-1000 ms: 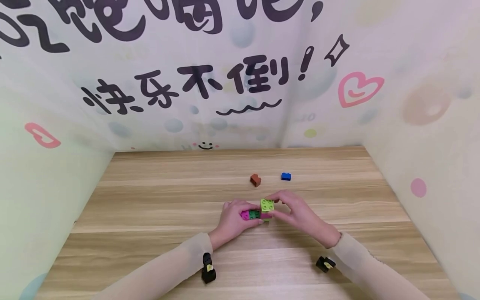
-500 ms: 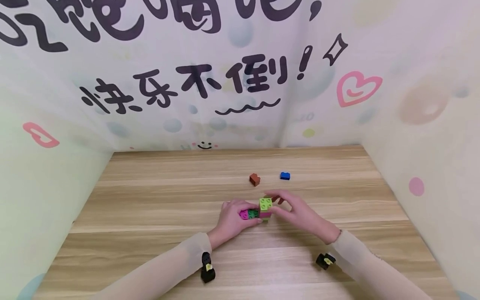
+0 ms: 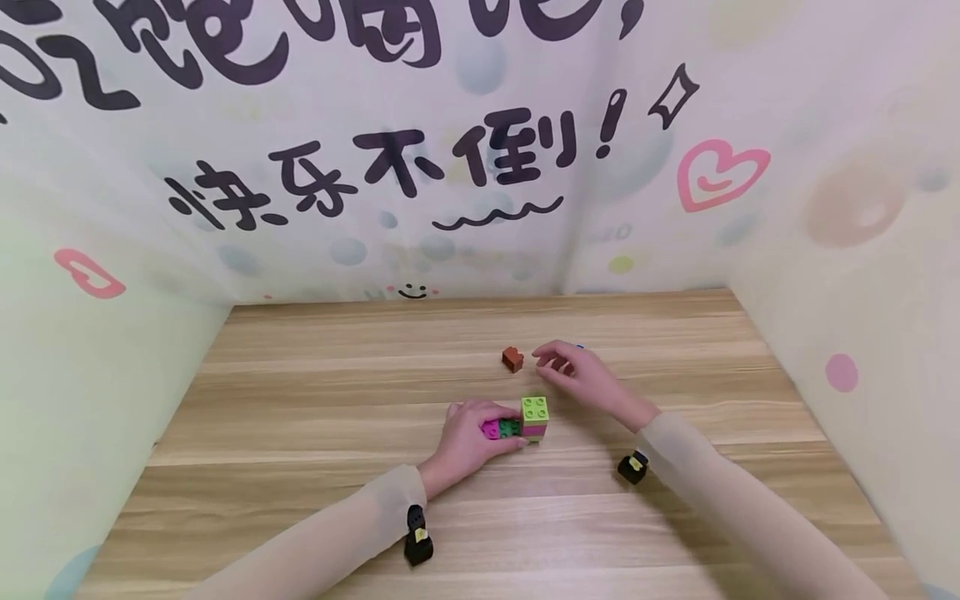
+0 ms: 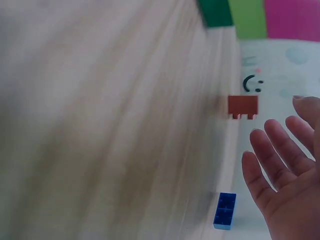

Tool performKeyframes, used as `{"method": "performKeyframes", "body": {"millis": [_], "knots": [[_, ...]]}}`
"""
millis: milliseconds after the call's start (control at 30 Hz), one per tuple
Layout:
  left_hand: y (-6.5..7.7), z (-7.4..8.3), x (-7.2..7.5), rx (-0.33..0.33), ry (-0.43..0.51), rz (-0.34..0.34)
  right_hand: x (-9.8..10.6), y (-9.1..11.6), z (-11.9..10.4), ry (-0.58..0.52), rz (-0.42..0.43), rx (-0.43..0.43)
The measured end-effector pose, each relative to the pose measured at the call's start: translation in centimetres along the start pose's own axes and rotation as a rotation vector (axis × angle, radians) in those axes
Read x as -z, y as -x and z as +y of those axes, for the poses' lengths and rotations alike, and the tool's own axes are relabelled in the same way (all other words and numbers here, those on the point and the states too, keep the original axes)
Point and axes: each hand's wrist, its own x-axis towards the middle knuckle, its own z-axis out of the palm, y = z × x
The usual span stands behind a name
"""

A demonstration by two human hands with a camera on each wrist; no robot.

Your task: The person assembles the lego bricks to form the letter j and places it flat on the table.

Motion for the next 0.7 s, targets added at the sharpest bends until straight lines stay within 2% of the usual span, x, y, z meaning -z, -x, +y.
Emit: {"method": "performKeyframes", "body": {"millis": [167,333,700], "knots": [[0.1,0.2,0.0,0.002,0.001,0.002,-0.5,-1.9,0.8,0.037,-0.064,-0.035],[0.0,0.2,-0.1,-0.001,0.001,0.004,-1.0,-3.2,1.5,0.084,-0.119,-0.017],[0.0,0.0,0.0,-0.012,-0.012,0.004,-1.6,-4.3,1.8,0.202,-0.185,0.039]]}}
